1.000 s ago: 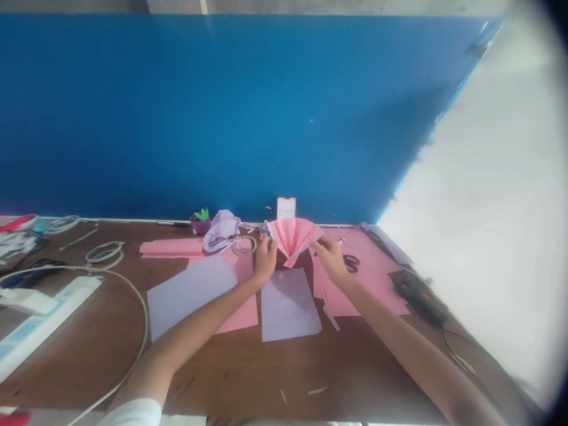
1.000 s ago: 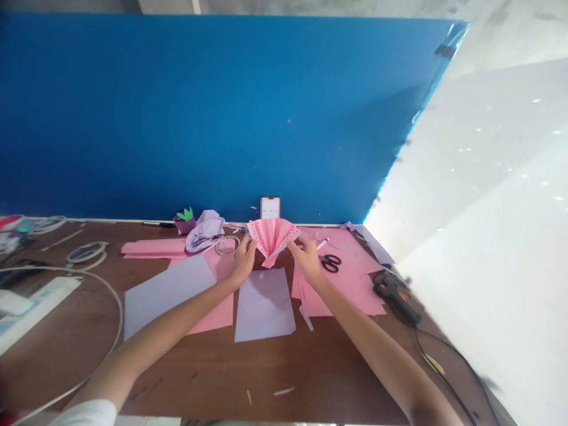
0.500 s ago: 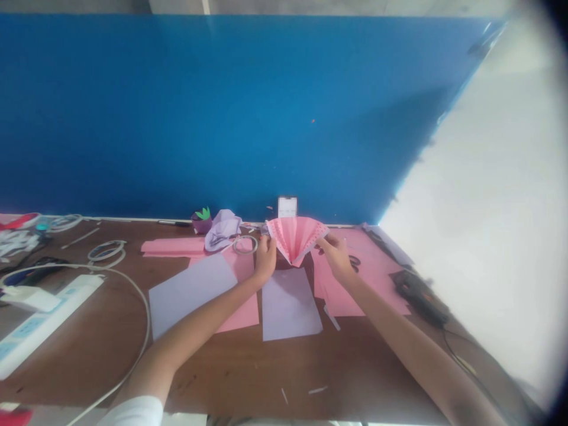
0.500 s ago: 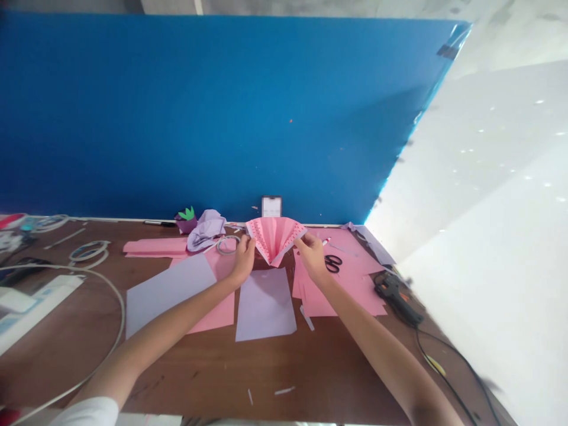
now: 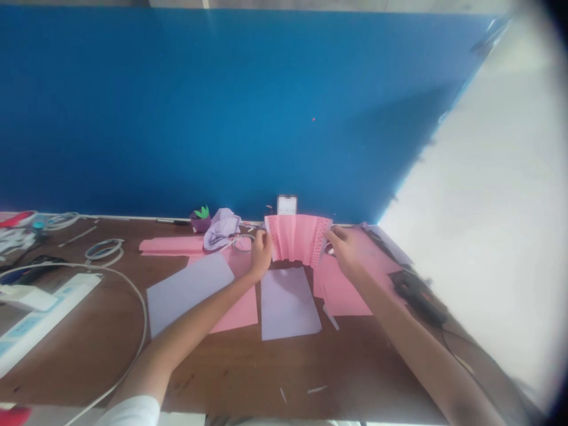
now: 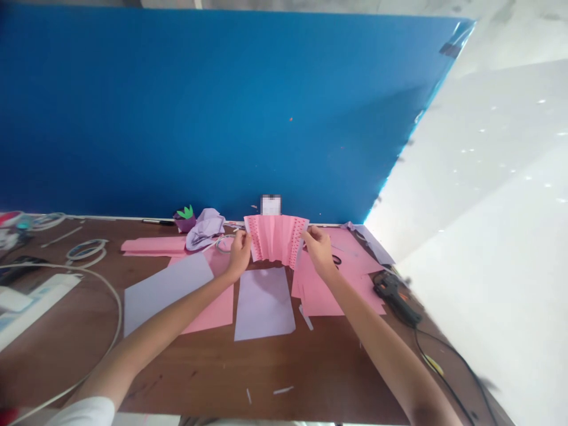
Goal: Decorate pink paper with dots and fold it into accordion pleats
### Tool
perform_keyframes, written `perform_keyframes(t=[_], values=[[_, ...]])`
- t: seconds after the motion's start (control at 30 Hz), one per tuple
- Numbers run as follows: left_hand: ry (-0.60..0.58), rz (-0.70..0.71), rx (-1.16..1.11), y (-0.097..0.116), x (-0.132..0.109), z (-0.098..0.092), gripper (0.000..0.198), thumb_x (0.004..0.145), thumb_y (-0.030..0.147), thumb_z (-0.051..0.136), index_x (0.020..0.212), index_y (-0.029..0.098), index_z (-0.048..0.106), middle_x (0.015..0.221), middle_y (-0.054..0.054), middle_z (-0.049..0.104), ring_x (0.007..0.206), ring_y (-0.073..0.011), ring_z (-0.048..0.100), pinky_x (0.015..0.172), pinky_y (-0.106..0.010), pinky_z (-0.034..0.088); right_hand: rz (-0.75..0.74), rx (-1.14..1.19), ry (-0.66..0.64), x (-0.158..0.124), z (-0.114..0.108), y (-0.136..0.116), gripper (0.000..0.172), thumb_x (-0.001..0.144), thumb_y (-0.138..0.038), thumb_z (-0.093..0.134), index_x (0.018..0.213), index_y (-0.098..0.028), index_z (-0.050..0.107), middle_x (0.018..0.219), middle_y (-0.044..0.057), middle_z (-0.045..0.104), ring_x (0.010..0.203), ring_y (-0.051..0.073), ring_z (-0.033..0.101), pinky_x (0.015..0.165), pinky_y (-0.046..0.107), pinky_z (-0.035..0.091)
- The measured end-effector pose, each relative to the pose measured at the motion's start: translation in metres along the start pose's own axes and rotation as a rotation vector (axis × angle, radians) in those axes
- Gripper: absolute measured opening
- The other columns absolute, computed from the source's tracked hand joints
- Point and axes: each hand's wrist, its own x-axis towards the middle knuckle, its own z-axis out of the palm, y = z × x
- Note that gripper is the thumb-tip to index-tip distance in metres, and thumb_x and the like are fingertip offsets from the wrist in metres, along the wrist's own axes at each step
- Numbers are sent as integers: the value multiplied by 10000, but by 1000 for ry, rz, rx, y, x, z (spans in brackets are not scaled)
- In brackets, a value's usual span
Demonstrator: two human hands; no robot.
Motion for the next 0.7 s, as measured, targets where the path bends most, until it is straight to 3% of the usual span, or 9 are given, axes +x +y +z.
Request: perform_keyframes(t=[0.13, 0.2, 0.37, 0.5, 0.6, 0.7], values=[[-79, -43, -97, 1, -5, 2, 178, 908, 378, 460, 898, 208, 510, 779, -1, 534, 789, -163, 531, 784, -292, 395, 64, 172, -98, -1, 6, 3, 180, 719, -367, 591, 680, -201, 536, 640, -11, 550, 567, 125, 520, 515, 240, 429], [-185, -73, -207, 5, -8, 4, 204, 883, 391, 510, 973, 209, 519, 798, -3, 560, 815, -163, 551, 801, -294, 404, 60, 222, -162, -2, 7, 4, 155, 725, -347, 588, 711, -196, 561, 655, -12, 556, 561, 117, 511, 519, 240, 431], [-464, -234, -542, 17, -14, 10, 517, 763, 375, 682, 1205, 208, 473, 911, -30, 652, 882, -172, 619, 853, -306, 444, 36, 288, -274, -5, 8, -1, 123, 724, -308, 603, 715, -191, 568, 713, -3, 577, 585, 113, 518, 528, 248, 435], [-551, -424, -699, 20, -19, 13, 543, 706, 370, 741, 1188, 208, 549, 1014, -66, 683, 950, -206, 641, 882, -336, 472, 12, 286, -321, -6, 10, 1, 127, 727, -293, 623, 722, -201, 535, 699, -24, 546, 580, 109, 516, 537, 252, 442], [-550, -568, -717, 18, -23, 15, 533, 654, 345, 788, 1128, 187, 602, 994, -83, 702, 943, -234, 657, 878, -367, 492, -3, 286, -329, -7, 13, 3, 117, 735, -272, 627, 764, -207, 534, 703, -31, 538, 591, 105, 503, 543, 242, 421], [-578, -603, -733, 16, -26, 16, 532, 607, 302, 823, 1085, 166, 634, 982, -101, 710, 941, -250, 664, 894, -383, 492, 5, 299, -335, -10, 16, 2, 132, 735, -270, 648, 781, -209, 540, 694, -36, 540, 622, 108, 507, 579, 241, 405]])
